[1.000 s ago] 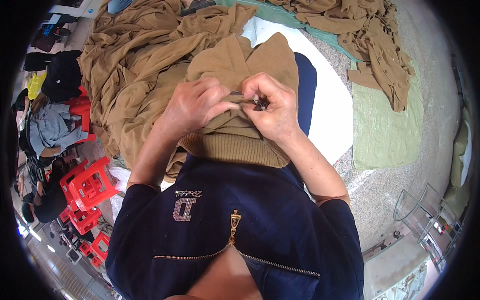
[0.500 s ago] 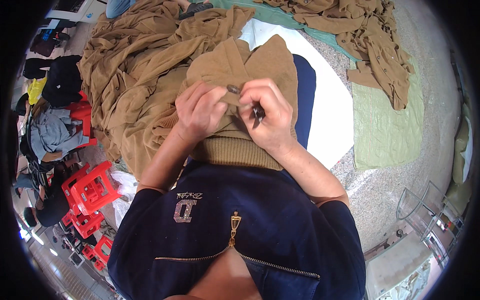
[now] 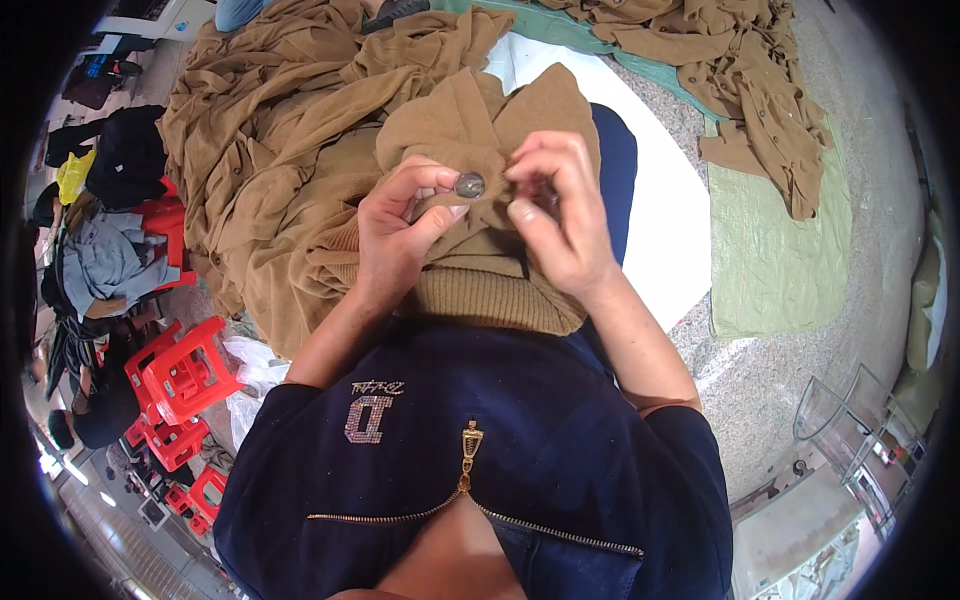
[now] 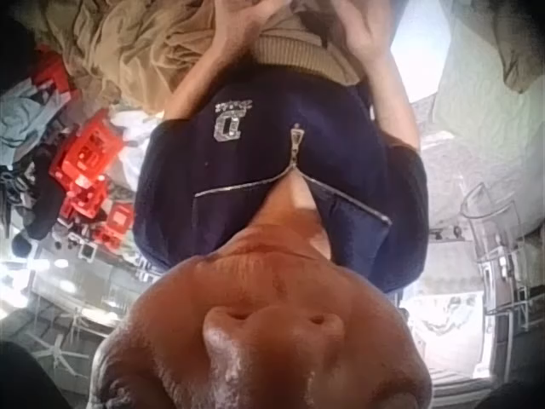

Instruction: Trimming loose threads from sweaters using thread nippers.

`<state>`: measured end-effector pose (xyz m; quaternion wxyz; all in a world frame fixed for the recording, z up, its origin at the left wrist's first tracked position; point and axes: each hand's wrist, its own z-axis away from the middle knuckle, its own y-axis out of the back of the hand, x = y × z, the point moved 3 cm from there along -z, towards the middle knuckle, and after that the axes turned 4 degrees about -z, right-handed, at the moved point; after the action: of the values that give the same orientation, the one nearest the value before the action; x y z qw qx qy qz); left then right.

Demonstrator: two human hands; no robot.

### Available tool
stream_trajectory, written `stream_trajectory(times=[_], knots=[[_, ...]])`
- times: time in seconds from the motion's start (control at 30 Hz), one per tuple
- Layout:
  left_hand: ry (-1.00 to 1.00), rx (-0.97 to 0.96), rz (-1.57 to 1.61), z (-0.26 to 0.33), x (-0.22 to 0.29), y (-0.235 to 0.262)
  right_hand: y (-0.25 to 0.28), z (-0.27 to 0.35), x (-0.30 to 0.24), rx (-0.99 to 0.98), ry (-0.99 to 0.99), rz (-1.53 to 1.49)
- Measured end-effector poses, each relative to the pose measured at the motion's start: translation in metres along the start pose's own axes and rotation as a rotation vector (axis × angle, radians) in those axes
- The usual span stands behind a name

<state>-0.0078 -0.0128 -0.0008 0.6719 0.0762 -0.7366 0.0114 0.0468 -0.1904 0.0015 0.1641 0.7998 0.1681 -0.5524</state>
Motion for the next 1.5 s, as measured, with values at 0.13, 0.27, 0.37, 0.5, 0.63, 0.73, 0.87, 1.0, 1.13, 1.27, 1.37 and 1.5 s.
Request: stream_trajectory(times=[0.13,0.27,0.37,0.5,0.63,0.73,0.87,1.0,1.13,1.27,1.37,1.5], knots=[[-0.152,0.037,-0.286,-0.003,0.013,-0.004,0.016,-0.001,-0.008,0.028,-0.164,0.251],[-0.454,0.147,-0.471,-0.004,0.018,-0.012,0.018,-0.007,-0.027,-0.075,-0.138,0.309],[-0.537,0.19,-0.49,-0.004,0.02,-0.016,0.019,-0.009,-0.03,-0.155,-0.146,0.383],[-0.577,0.194,-0.506,-0.003,0.019,-0.017,0.02,-0.013,-0.029,-0.131,-0.11,0.39],[-0.602,0.21,-0.525,-0.001,0.016,-0.017,0.022,-0.018,-0.027,-0.182,-0.068,0.462],[-0.606,0.215,-0.538,0.0,0.015,-0.018,0.023,-0.02,-0.027,-0.235,-0.066,0.473],[-0.605,0.212,-0.549,0.001,0.012,-0.019,0.019,-0.018,-0.027,-0.221,-0.052,0.519],[-0.601,0.217,-0.548,0.001,0.01,-0.018,0.014,-0.016,-0.026,-0.2,0.02,0.586],[-0.555,0.178,-0.53,0.003,0.008,-0.017,0.014,-0.015,-0.022,-0.19,0.085,0.61],[-0.54,0.175,-0.514,0.003,0.009,-0.017,0.015,-0.01,-0.017,-0.103,-0.007,0.523],[-0.517,0.17,-0.504,0.003,0.01,-0.015,0.02,-0.006,-0.01,-0.036,-0.18,0.23],[-0.524,0.26,-0.586,-0.002,0.014,-0.004,0.025,0.005,-0.005,-0.243,-0.294,0.318]])
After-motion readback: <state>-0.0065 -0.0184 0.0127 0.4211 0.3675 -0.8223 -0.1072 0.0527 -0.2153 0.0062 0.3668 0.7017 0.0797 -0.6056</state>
